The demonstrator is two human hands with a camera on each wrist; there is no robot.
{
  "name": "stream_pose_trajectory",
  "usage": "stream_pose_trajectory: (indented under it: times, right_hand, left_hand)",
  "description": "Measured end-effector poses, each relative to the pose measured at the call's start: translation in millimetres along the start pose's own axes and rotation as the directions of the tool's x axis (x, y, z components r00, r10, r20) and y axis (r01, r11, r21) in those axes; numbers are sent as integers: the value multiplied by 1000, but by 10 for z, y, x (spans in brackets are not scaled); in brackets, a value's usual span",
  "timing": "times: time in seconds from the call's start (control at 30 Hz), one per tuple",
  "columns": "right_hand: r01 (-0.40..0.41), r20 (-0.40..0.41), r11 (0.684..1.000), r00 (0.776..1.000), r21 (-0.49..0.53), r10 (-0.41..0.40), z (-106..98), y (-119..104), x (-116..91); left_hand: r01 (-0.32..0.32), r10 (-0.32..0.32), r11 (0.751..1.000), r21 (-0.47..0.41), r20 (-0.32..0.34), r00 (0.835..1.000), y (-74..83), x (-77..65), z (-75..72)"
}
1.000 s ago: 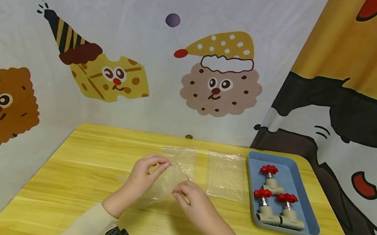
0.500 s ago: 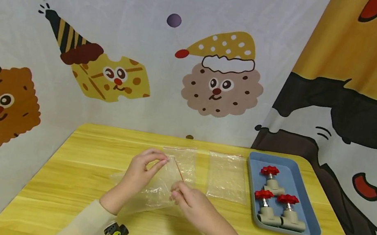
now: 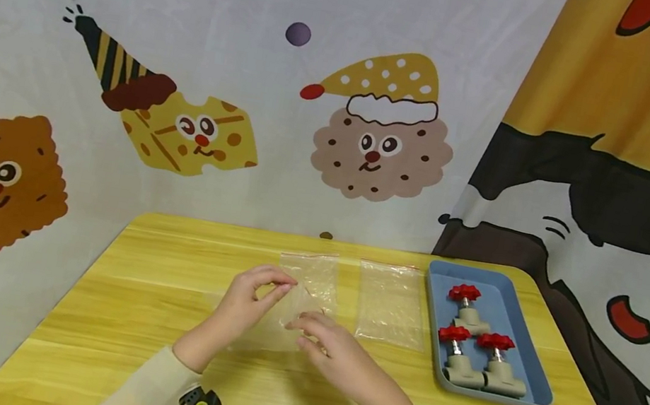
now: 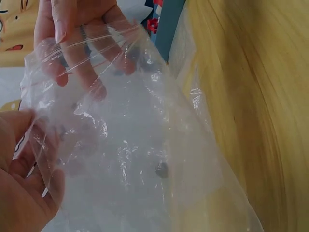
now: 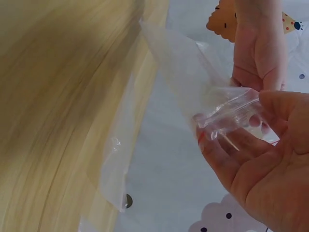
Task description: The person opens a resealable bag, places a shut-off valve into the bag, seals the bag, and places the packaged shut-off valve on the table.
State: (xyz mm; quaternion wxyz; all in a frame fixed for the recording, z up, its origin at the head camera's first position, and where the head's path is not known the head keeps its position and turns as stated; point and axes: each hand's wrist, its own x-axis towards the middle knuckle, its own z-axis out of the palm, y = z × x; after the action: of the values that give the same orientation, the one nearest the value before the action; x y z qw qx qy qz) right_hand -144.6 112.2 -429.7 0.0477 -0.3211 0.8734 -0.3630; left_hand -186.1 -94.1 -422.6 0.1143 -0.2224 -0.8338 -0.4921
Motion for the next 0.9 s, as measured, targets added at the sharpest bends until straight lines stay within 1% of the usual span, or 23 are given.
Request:
stream_pose_trajectory:
  times: [0.1,0.23,0.33,0.43,0.53,0.7,0.8,0.9]
  right_hand:
    - [6,-17,1000,1000,17,-6,6,-2,4]
    - [-24,-46,999,999,33,25,5,-14,-9]
    - [-43,-103,998,994,40,47,-17,-20,-31]
    - [-63,-177,997,982,39,69,-67,1,-69]
    - [-102,-243,994,964,31,106,-146,65,-128]
    - [-184,-357,983,919,-14,167,-316,284,-276]
    - [-261,-406,962,890,-77,209,-440,431,-396]
    - [-344,-432,928,865,-140,255,-569,570,-528]
  left_hand:
    - [5,-5,1000,-12,3,1000,-3,-1,12]
    - [9,-9,1000,-6,-9,1000,-26,-4,23]
    - [16,-16,1000,-5,-27,1000,-41,-7,23]
    - [27,-28,1000,-15,-45,999,-48,-8,14]
    - [40,-42,999,-23,-57,998,-50,-9,-4]
    - [51,-54,998,-36,-64,997,-55,-9,-25]
    - [48,-50,998,-37,-70,996,-69,-11,-28]
    - [36,-38,999,-35,-75,996,-87,-15,-27]
